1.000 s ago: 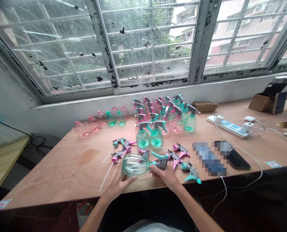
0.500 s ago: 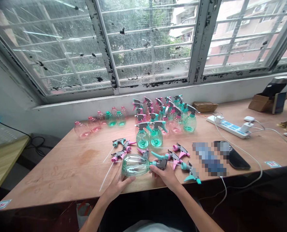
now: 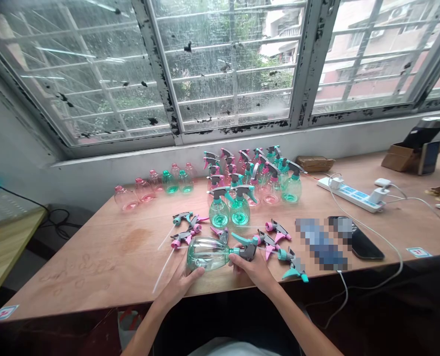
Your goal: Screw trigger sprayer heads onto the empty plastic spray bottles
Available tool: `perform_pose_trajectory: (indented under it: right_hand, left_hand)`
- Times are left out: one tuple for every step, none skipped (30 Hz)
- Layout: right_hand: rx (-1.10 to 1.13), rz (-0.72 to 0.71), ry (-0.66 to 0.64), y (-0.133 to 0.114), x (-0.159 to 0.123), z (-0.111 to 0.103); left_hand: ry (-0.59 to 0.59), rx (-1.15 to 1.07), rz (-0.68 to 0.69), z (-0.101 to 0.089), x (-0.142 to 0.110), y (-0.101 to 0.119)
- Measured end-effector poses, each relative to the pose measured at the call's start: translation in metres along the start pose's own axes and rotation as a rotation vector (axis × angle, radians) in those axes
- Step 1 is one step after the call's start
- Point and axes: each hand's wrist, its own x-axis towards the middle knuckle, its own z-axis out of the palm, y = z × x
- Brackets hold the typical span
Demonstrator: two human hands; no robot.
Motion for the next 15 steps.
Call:
perform_pose_trajectory:
  right_hand:
    - [0.004, 0.002, 0.006, 0.0001, 0.0001, 0.0000]
    - [0.007, 0.002, 0.012, 0.0003, 0.0002, 0.0001]
    - [0.010, 0.003, 0.017, 0.0004, 0.0003, 0.0001]
    - [0.012, 0.002, 0.021, 0.0006, 0.0003, 0.0001]
    - [0.013, 0.002, 0.022, 0.0009, 0.0003, 0.0001]
    - [0.013, 0.000, 0.022, 0.0012, 0.0003, 0.0001]
    - [0.011, -0.001, 0.022, 0.0015, 0.0003, 0.0000]
    - [0.010, -0.002, 0.021, 0.0020, 0.0003, -0.0001]
    - [0.008, -0.003, 0.021, 0.0024, 0.0003, -0.0002]
    - [0.006, -0.004, 0.021, 0.0029, 0.0003, -0.0002]
    - [0.004, -0.005, 0.021, 0.0033, 0.0004, -0.0002]
    - [0.002, -0.005, 0.020, 0.0038, 0.0004, -0.0002]
    - [0.000, -0.006, 0.018, 0.0041, 0.0004, -0.0001]
    - [-0.001, -0.006, 0.016, 0.0044, 0.0004, 0.0000]
    - [-0.002, -0.005, 0.015, 0.0046, 0.0004, 0.0001]
  left_hand:
    - [-0.003, 0.000, 0.004, -0.0002, 0.0003, -0.0007]
    - [-0.005, 0.001, 0.011, -0.0003, 0.0006, -0.0014]
    - [-0.007, 0.002, 0.019, -0.0003, 0.0007, -0.0022]
    - [-0.008, 0.003, 0.026, -0.0002, 0.0008, -0.0030]
    - [-0.008, 0.005, 0.033, 0.0000, 0.0007, -0.0036]
    - [-0.007, 0.008, 0.038, 0.0003, 0.0006, -0.0041]
    - [-0.004, 0.011, 0.041, 0.0006, 0.0003, -0.0042]
    - [0.000, 0.015, 0.042, 0.0009, 0.0001, -0.0041]
    - [0.005, 0.019, 0.041, 0.0011, -0.0002, -0.0037]
    - [0.010, 0.023, 0.039, 0.0012, -0.0003, -0.0031]
    - [0.014, 0.025, 0.035, 0.0011, -0.0004, -0.0024]
    - [0.017, 0.027, 0.030, 0.0008, -0.0004, -0.0017]
    - [0.018, 0.026, 0.025, 0.0003, -0.0003, -0.0011]
    - [0.017, 0.025, 0.020, -0.0002, -0.0001, -0.0007]
    - [0.013, 0.025, 0.016, -0.0007, 0.0001, -0.0006]
